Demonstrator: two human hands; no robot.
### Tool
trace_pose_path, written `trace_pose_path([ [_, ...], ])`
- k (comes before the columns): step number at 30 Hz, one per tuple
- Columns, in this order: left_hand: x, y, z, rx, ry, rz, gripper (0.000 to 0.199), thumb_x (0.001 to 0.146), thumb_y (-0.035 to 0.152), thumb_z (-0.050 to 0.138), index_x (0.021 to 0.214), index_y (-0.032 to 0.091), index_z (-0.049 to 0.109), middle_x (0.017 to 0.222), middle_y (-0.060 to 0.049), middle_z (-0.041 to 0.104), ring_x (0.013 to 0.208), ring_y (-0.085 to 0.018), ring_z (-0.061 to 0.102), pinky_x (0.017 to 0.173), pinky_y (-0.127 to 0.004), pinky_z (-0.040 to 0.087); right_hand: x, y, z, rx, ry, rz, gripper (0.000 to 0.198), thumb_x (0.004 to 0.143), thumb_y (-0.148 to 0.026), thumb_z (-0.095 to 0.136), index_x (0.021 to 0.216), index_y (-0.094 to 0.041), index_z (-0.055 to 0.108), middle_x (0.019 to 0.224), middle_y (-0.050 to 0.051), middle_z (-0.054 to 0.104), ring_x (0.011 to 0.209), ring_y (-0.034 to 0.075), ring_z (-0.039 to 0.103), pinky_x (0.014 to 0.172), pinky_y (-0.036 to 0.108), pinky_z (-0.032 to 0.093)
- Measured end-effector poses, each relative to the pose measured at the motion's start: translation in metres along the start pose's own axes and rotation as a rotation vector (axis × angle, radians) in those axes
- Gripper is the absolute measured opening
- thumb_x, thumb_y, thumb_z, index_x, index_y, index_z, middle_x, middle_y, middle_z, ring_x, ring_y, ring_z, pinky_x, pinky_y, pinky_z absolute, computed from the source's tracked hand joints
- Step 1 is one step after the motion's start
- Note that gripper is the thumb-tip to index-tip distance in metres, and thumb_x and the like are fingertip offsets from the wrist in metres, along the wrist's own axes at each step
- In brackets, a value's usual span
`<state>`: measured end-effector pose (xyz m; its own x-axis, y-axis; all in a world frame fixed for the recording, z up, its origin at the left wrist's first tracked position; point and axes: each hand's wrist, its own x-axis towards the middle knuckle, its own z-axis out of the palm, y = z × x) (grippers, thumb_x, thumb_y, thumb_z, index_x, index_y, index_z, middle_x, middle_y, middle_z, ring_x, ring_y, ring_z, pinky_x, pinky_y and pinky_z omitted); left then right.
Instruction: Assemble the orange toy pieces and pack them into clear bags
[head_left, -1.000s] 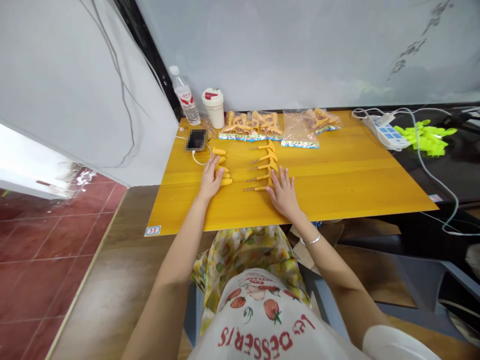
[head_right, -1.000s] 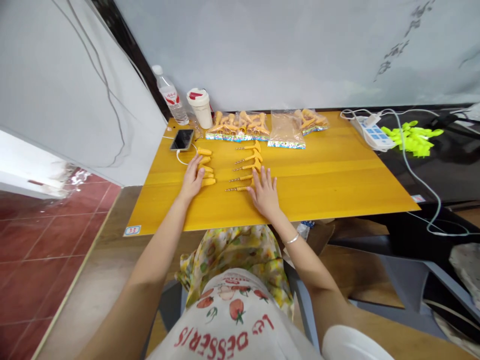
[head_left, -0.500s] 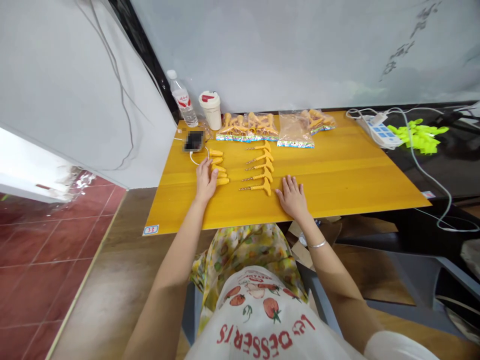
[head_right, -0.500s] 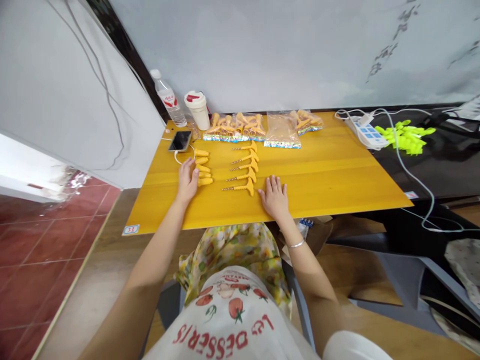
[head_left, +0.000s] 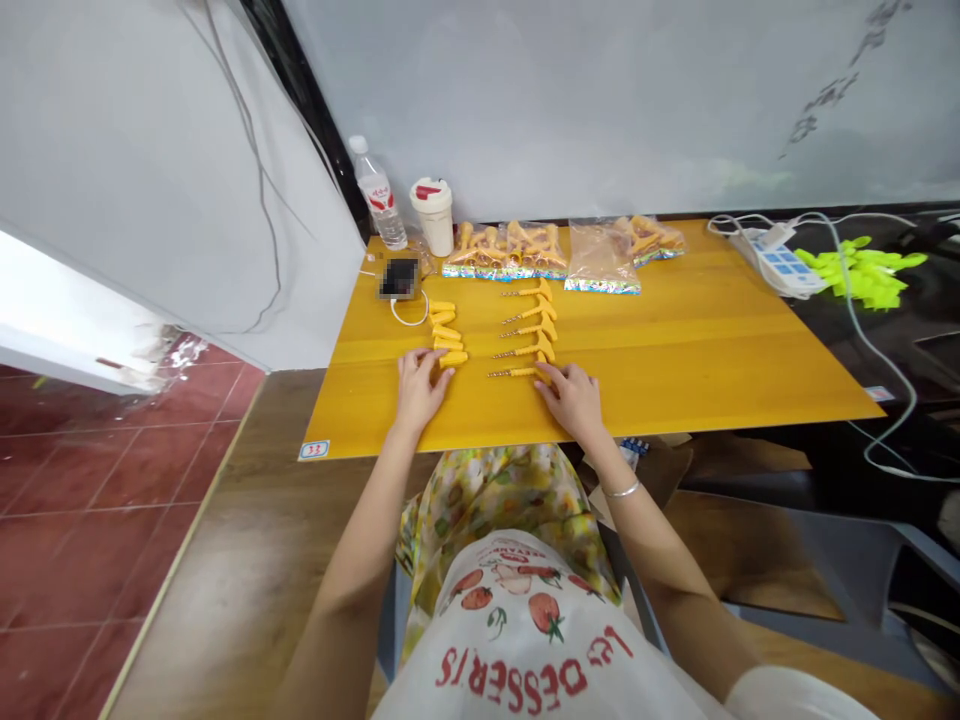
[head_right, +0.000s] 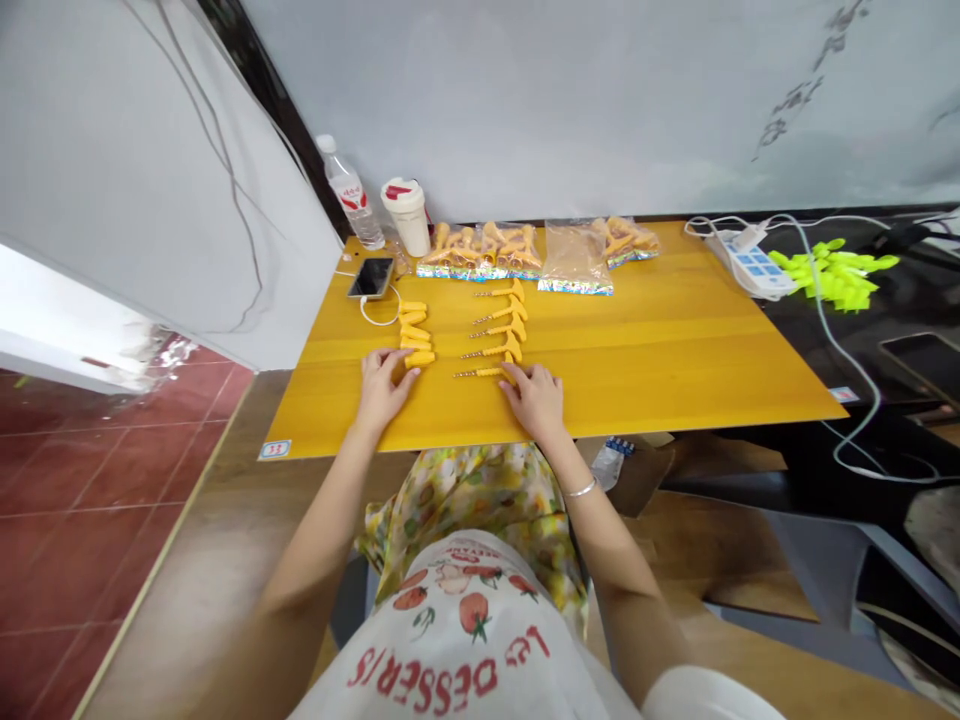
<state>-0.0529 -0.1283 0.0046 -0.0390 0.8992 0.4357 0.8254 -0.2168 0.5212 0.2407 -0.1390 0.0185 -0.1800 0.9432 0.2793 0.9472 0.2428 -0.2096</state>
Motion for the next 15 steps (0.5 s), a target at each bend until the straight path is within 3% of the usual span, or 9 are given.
trace_pose_path([
  [5, -0.0008, -0.0004, -0.0009, -0.048, -0.022, 0.007, 0.026, 0.088, 0.031, 0.061, 0.112, 0.023, 0.062, 0.114, -0.012, 0.056, 0.113, -0.030, 0.052, 0.105, -0.047, 0.043, -0.0025, -0.0016, 0.0010, -0.015, -0.006, 0.016, 0.035, 0.101, -0.043, 0.046, 0.126, -0.027, 0.066, 0.099, 0.010, 0.064, 0.092, 0.025, 0.057, 0.075, 0.033, 0.033],
  [11, -0.0034, -0.0010, -0.0008, -0.059, -0.033, -0.007, 0.018, 0.088, 0.028, 0.058, 0.106, 0.023, 0.059, 0.109, -0.010, 0.061, 0.109, -0.029, 0.055, 0.102, -0.046, 0.045, -0.0013, -0.0026, 0.0004, -0.016, -0.011, 0.011, 0.042, 0.101, -0.046, 0.046, 0.138, -0.030, 0.058, 0.099, 0.010, 0.062, 0.091, 0.024, 0.056, 0.076, 0.034, 0.033],
  [15, -0.0070, 0.0009, -0.0036, -0.103, -0.060, 0.007, 0.017, 0.090, 0.028, 0.055, 0.106, 0.023, 0.057, 0.106, -0.009, 0.064, 0.105, -0.027, 0.058, 0.098, -0.044, 0.047, 0.0004, -0.0033, 0.0012, 0.008, -0.029, -0.002, 0.034, 0.100, -0.045, 0.047, 0.124, -0.030, 0.068, 0.098, 0.009, 0.061, 0.091, 0.024, 0.055, 0.077, 0.034, 0.033],
])
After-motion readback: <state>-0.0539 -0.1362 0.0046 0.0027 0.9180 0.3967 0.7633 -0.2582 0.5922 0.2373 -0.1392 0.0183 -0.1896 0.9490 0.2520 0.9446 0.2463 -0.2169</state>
